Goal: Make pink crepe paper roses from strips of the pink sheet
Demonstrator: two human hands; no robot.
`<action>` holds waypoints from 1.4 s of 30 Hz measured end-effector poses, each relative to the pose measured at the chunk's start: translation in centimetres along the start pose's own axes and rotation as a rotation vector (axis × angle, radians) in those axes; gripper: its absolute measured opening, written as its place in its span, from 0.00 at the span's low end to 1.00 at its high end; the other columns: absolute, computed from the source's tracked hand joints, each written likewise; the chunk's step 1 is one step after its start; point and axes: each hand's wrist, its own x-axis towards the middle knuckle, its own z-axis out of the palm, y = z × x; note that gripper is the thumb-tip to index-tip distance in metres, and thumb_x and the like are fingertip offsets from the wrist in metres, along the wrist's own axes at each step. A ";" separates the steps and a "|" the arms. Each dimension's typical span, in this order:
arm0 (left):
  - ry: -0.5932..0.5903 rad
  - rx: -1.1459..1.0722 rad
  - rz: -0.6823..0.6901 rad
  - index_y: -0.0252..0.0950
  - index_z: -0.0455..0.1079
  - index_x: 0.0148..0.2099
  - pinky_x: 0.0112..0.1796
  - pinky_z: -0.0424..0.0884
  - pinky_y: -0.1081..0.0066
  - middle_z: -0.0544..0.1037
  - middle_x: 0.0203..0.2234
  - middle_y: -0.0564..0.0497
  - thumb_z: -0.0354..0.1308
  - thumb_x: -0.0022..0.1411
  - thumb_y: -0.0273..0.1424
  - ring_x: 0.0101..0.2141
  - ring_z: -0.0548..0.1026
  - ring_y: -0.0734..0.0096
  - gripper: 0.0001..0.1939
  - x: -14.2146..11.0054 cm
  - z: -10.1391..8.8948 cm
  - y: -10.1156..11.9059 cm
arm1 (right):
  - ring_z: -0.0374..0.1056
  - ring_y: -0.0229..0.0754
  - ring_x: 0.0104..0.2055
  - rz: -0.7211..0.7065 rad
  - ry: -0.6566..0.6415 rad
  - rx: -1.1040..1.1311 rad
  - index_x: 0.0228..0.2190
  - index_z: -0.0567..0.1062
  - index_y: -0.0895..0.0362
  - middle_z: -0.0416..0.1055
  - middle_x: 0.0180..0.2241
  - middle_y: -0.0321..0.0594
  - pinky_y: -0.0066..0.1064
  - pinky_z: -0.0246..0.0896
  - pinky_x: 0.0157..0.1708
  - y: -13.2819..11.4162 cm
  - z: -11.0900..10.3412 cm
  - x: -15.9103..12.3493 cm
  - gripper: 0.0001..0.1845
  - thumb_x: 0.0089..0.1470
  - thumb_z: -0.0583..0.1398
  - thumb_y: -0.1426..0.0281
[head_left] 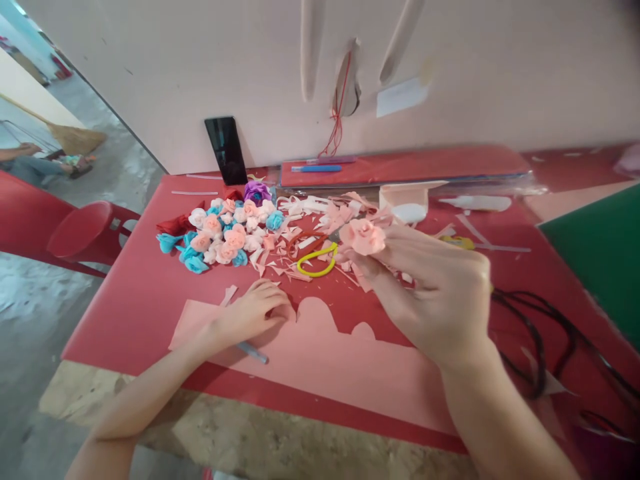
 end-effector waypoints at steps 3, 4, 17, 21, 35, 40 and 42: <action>-0.005 0.010 0.031 0.38 0.72 0.41 0.51 0.61 0.64 0.76 0.41 0.50 0.50 0.63 0.29 0.44 0.70 0.68 0.09 -0.1 0.0 -0.4 | 0.60 0.35 0.21 0.003 0.002 -0.011 0.18 0.66 0.55 0.61 0.16 0.33 0.29 0.57 0.22 0.0 0.0 0.1 0.15 0.54 0.57 0.77; -0.007 0.012 0.048 0.38 0.72 0.41 0.51 0.61 0.64 0.76 0.42 0.50 0.49 0.64 0.29 0.44 0.70 0.69 0.10 -0.2 -0.1 -0.5 | 0.59 0.35 0.21 0.004 0.002 -0.015 0.17 0.65 0.55 0.61 0.16 0.33 0.29 0.57 0.22 0.0 0.0 0.1 0.15 0.54 0.57 0.77; 0.014 -0.036 0.069 0.37 0.70 0.32 0.56 0.56 0.61 0.78 0.35 0.51 0.48 0.56 0.17 0.42 0.73 0.71 0.12 -0.2 -0.4 -0.8 | 0.57 0.34 0.19 -0.005 -0.027 0.054 0.18 0.66 0.55 0.59 0.15 0.32 0.28 0.56 0.20 0.5 0.4 0.0 0.15 0.53 0.57 0.77; 0.040 -0.055 0.005 0.36 0.68 0.32 0.56 0.58 0.62 0.77 0.36 0.50 0.48 0.52 0.16 0.42 0.73 0.70 0.12 -0.2 -0.6 -0.5 | 0.65 0.35 0.23 -0.031 -0.060 0.186 0.24 0.73 0.55 0.69 0.22 0.35 0.28 0.60 0.23 0.9 0.5 0.3 0.11 0.53 0.56 0.79; 0.127 -0.177 -0.139 0.37 0.66 0.34 0.45 0.70 0.66 0.76 0.33 0.52 0.48 0.56 0.20 0.41 0.73 0.69 0.09 -1.3 -4.2 3.1 | 0.72 0.44 0.35 -0.459 0.039 0.052 0.37 0.75 0.59 0.78 0.31 0.47 0.35 0.70 0.29 1.7 0.4 0.3 0.12 0.57 0.53 0.77; 0.329 -0.230 -0.165 0.36 0.67 0.34 0.35 0.70 0.74 0.75 0.32 0.52 0.49 0.58 0.23 0.35 0.74 0.73 0.07 -1.4 -8.6 6.2 | 0.71 0.43 0.34 -0.363 0.008 0.096 0.37 0.74 0.54 0.78 0.34 0.43 0.35 0.68 0.29 1.0 0.3 0.0 0.14 0.54 0.53 0.79; 0.523 -0.188 -0.085 0.37 0.69 0.33 0.34 0.70 0.74 0.76 0.28 0.53 0.52 0.58 0.25 0.33 0.74 0.72 0.05 -0.9 -10.0 7.2 | 0.70 0.43 0.35 -0.280 -0.014 0.145 0.35 0.75 0.54 0.76 0.37 0.42 0.36 0.66 0.30 0.6 0.3 -0.2 0.14 0.52 0.53 0.80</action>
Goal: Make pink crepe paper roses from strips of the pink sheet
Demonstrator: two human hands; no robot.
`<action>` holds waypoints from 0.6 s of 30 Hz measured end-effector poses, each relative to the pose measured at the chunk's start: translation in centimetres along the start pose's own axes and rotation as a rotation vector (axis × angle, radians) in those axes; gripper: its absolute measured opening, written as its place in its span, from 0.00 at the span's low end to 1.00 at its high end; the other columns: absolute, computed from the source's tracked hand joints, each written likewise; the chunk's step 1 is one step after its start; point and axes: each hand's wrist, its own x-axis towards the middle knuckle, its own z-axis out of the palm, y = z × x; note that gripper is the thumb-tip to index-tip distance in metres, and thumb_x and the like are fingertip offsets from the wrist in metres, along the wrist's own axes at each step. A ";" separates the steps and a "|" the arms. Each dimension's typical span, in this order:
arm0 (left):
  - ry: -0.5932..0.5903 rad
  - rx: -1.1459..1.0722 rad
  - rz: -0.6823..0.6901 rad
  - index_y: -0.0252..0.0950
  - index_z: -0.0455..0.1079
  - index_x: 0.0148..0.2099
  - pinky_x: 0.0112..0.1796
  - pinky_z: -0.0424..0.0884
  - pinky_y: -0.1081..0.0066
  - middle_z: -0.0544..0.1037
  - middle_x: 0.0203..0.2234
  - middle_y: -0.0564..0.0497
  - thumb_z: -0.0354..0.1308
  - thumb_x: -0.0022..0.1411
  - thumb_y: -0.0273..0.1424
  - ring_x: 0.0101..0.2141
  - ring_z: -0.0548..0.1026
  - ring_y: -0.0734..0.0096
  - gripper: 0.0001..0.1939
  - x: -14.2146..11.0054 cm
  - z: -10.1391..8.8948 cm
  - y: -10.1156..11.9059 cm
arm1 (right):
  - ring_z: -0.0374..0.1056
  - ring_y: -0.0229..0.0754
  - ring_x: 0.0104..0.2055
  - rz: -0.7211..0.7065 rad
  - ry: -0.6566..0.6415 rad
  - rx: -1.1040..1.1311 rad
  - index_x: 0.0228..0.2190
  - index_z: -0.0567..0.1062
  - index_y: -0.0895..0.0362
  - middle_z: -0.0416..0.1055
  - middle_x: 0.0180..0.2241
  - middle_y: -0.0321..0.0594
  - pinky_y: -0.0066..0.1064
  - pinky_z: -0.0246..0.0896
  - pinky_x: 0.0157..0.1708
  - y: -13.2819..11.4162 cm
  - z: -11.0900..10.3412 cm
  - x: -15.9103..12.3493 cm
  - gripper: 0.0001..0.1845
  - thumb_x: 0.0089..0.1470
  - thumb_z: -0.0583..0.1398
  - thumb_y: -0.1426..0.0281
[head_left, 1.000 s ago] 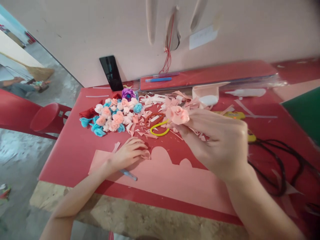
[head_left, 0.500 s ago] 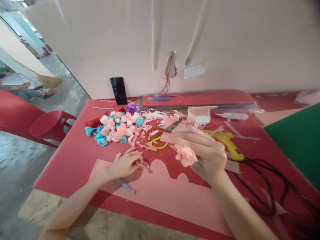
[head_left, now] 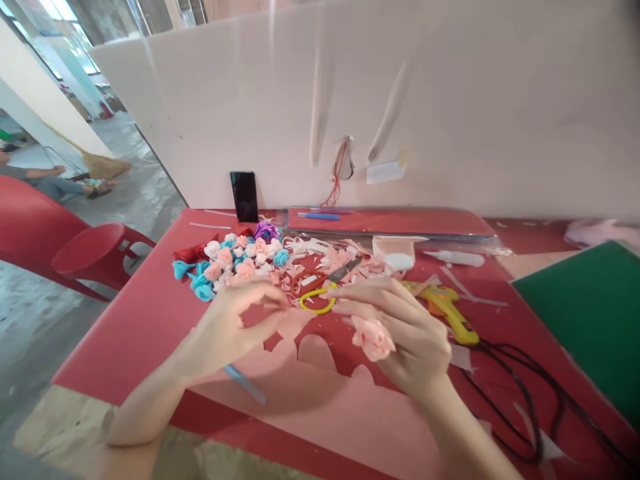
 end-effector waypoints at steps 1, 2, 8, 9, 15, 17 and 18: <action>0.085 0.012 0.063 0.37 0.70 0.33 0.33 0.69 0.74 0.76 0.26 0.53 0.53 0.58 0.26 0.32 0.74 0.71 0.05 0.4 -0.2 0.5 | 0.69 0.43 0.36 0.045 -0.010 0.027 0.33 0.75 0.54 0.75 0.39 0.42 0.37 0.65 0.31 -0.2 0.0 0.0 0.14 0.52 0.52 0.80; 0.125 0.016 0.093 0.38 0.71 0.33 0.32 0.69 0.74 0.77 0.27 0.54 0.54 0.58 0.26 0.31 0.74 0.72 0.05 0.9 -0.2 1.0 | 0.68 0.43 0.37 0.088 -0.021 0.055 0.30 0.75 0.54 0.74 0.41 0.42 0.38 0.64 0.33 -0.4 0.0 -0.1 0.14 0.52 0.52 0.80; 0.314 -0.060 0.219 0.37 0.71 0.32 0.35 0.67 0.72 0.77 0.24 0.57 0.57 0.57 0.24 0.26 0.72 0.76 0.04 2.7 1.3 2.4 | 0.65 0.46 0.42 0.208 -0.090 0.174 0.28 0.75 0.54 0.70 0.45 0.42 0.39 0.63 0.36 -0.9 0.2 -0.1 0.10 0.52 0.55 0.78; 0.315 -0.084 0.254 0.36 0.71 0.32 0.34 0.66 0.72 0.77 0.22 0.57 0.57 0.57 0.24 0.25 0.71 0.76 0.04 2.9 1.5 2.4 | 0.66 0.46 0.41 0.204 -0.088 0.174 0.29 0.75 0.54 0.71 0.44 0.43 0.39 0.63 0.35 -0.9 0.3 -0.1 0.10 0.52 0.55 0.78; 0.222 -0.164 0.287 0.36 0.70 0.39 0.35 0.66 0.72 0.75 0.25 0.55 0.57 0.59 0.28 0.28 0.70 0.76 0.06 3.5 2.5 2.5 | 0.66 0.46 0.37 0.182 -0.043 0.160 0.34 0.74 0.54 0.74 0.34 0.42 0.37 0.63 0.30 -1.1 0.4 -0.1 0.15 0.49 0.56 0.82; 0.198 -0.196 0.301 0.36 0.71 0.39 0.37 0.65 0.71 0.74 0.26 0.54 0.56 0.60 0.29 0.30 0.70 0.75 0.06 3.5 2.8 2.5 | 0.67 0.45 0.36 0.195 -0.016 0.163 0.33 0.74 0.54 0.74 0.34 0.42 0.37 0.63 0.30 -1.2 0.4 0.0 0.15 0.49 0.55 0.83; 0.192 -0.205 0.313 0.36 0.72 0.38 0.37 0.65 0.70 0.73 0.27 0.53 0.55 0.60 0.29 0.31 0.70 0.75 0.06 3.5 2.9 2.4 | 0.67 0.44 0.35 0.209 -0.003 0.177 0.31 0.74 0.54 0.74 0.33 0.41 0.36 0.63 0.29 -1.3 0.4 0.0 0.14 0.49 0.54 0.84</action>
